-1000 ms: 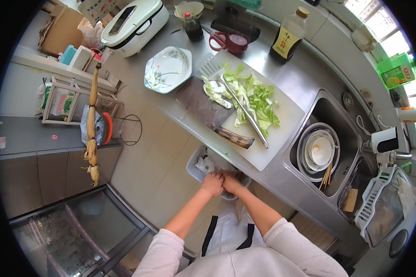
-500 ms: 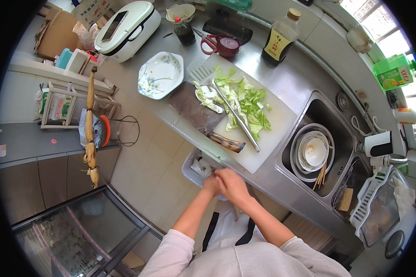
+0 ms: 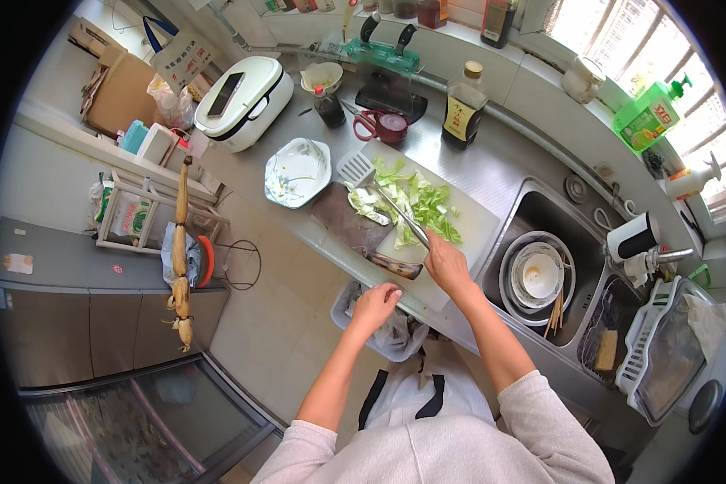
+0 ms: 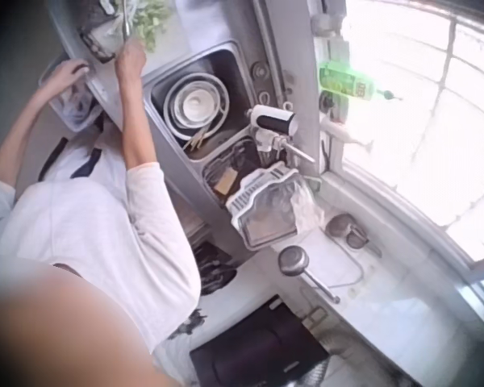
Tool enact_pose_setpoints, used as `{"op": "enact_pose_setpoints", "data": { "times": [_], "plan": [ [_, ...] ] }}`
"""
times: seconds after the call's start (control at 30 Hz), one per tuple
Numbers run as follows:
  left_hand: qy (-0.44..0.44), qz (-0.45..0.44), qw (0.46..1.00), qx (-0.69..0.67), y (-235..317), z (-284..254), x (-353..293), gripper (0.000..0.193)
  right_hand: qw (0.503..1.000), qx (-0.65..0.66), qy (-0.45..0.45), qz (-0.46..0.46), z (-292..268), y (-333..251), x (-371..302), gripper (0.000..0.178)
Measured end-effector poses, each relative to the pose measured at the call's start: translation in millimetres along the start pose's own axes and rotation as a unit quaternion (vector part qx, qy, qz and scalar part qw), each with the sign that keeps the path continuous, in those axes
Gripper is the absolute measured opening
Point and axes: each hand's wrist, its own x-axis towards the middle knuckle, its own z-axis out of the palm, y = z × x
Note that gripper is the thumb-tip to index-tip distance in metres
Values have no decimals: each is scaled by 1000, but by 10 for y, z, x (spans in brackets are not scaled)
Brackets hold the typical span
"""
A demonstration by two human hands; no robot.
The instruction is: The person clears a dining table by stacking used bowls and plates, then carries them to the kitchen sink. They discard food scraps, wash the dishes with a sponge and soap, and place them in a drying rack. The person also chops cabbage on a cutting board and transfers it into a bowl.
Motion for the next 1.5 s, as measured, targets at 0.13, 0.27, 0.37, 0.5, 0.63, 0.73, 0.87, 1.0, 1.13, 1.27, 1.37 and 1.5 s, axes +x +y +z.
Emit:
{"op": "enact_pose_setpoints", "data": {
  "times": [0.13, 0.27, 0.37, 0.5, 0.63, 0.73, 0.87, 1.0, 1.13, 1.27, 1.37, 1.5],
  "plan": [
    [3, 19, 999, -44, 54, 11, -15, 31, 999, 39, 22, -1, -333, -80, -205, 47],
    [-22, 69, 992, -104, 198, 91, 19, 31, 981, 173, 76, 35, -575, -11, -708, 49],
    [-76, 90, 975, -189, 252, 362, 58, 29, 957, 242, 105, 119, -693, 52, -1247, 49],
    [-164, 133, 957, -198, 680, 657, 3, 29, 929, 203, 236, 201, -801, 401, -2052, 49],
    [-219, 181, 948, -143, 965, 874, -107, 29, 905, 61, 310, 284, -1050, 684, -2715, 46],
    [-262, 200, 938, -110, 1169, 971, -211, 29, 870, 15, 309, 384, -1210, 849, -3155, 50],
    [-292, 226, 925, -85, 1313, 1093, -288, 30, 839, -62, 274, 465, -1278, 999, -3508, 53],
    [-302, 257, 917, -50, 1491, 1180, -332, 30, 836, -118, 226, 485, -1244, 1158, -3597, 53],
    [-283, 290, 913, -52, 1578, 1251, -321, 32, 839, -158, 168, 493, -1141, 1447, -3528, 49],
    [-307, 270, 912, -31, 1629, 1239, -311, 33, 847, -157, 136, 489, -1073, 1626, -3446, 46],
    [-291, 278, 915, -32, 1498, 1246, -300, 33, 844, -164, 110, 498, -1000, 1672, -3433, 47],
    [-277, 245, 929, -23, 1271, 1141, -297, 32, 864, -212, 109, 443, -1163, 1493, -3200, 47]
  ]
}}
